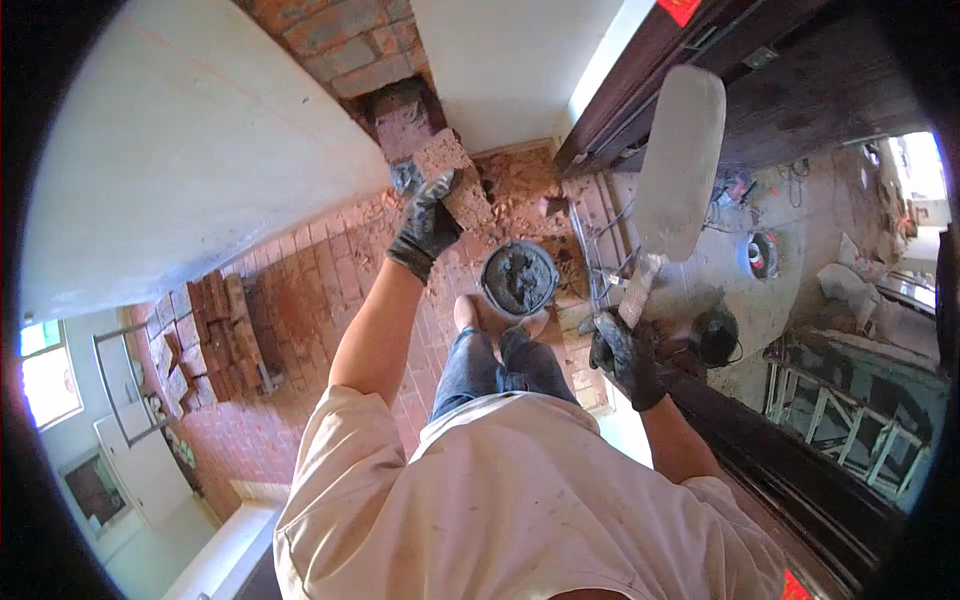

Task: Laying bricks with mortar to build or repair a wall section.

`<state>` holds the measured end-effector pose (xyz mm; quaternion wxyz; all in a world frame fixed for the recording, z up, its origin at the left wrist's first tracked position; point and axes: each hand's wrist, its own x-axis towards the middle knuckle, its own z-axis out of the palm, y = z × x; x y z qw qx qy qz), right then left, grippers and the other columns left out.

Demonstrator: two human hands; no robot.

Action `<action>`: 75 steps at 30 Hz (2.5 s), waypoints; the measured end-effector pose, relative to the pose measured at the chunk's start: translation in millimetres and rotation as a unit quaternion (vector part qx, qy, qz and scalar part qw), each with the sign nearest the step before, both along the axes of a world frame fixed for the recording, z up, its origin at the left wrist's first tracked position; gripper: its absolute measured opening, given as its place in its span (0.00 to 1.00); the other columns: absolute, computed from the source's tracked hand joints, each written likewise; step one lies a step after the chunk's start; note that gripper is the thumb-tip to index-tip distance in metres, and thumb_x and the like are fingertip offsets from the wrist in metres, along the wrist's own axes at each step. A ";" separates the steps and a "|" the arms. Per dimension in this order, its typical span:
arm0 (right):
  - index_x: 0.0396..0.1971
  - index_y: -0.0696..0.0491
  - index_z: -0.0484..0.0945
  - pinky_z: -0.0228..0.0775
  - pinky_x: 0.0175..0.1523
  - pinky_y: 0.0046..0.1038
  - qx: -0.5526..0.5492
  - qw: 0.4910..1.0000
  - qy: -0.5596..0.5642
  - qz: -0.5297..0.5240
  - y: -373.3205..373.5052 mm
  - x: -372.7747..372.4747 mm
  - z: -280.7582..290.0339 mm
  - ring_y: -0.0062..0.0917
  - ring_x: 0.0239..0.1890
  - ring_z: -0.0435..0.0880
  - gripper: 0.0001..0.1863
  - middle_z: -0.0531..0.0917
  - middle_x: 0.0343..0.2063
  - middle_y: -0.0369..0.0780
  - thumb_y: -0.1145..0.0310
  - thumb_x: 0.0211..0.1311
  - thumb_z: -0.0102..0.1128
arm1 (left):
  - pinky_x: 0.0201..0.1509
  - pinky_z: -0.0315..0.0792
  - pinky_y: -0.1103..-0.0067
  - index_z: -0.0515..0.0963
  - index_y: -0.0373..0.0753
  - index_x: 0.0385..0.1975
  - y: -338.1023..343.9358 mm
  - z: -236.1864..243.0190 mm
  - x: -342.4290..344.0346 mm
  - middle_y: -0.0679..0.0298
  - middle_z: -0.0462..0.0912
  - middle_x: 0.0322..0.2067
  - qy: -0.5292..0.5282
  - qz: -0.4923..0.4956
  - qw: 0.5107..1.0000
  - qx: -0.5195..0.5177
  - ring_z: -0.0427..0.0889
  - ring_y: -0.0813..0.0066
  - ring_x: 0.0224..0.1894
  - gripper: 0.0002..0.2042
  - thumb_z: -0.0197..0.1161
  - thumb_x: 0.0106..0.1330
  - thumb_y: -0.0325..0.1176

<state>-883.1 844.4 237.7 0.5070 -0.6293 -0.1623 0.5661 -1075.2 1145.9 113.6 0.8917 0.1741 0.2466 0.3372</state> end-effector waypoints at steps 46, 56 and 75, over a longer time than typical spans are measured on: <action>0.25 0.57 0.78 0.51 0.12 0.20 -0.363 0.926 0.067 -0.080 5.1 -78.6 -158.8 0.13 0.07 0.59 0.17 0.66 0.07 0.30 0.57 0.63 0.59 | 0.53 0.68 0.61 0.68 0.56 0.59 159.8 -175.6 -16.9 0.58 0.72 0.50 0.751 -0.198 0.278 0.566 0.71 0.54 0.53 0.33 0.70 0.49 0.38; 0.26 0.55 0.79 0.55 0.12 0.21 -0.375 0.922 0.083 -0.051 8.4 -59.3 -169.1 0.16 0.07 0.64 0.18 0.69 0.08 0.32 0.55 0.64 0.57 | 0.54 0.68 0.60 0.64 0.58 0.64 157.6 -190.5 -23.1 0.57 0.73 0.51 0.715 -0.164 0.300 0.610 0.71 0.52 0.54 0.35 0.67 0.52 0.38; 0.29 0.59 0.78 0.56 0.11 0.21 -0.313 0.950 0.012 0.006 -3.4 -59.9 -180.9 0.15 0.07 0.62 0.16 0.68 0.08 0.33 0.59 0.65 0.57 | 0.69 0.49 0.54 0.67 0.40 0.59 108.8 -194.5 -3.2 0.50 0.68 0.59 0.753 0.012 0.309 0.581 0.63 0.49 0.63 0.24 0.50 0.60 0.32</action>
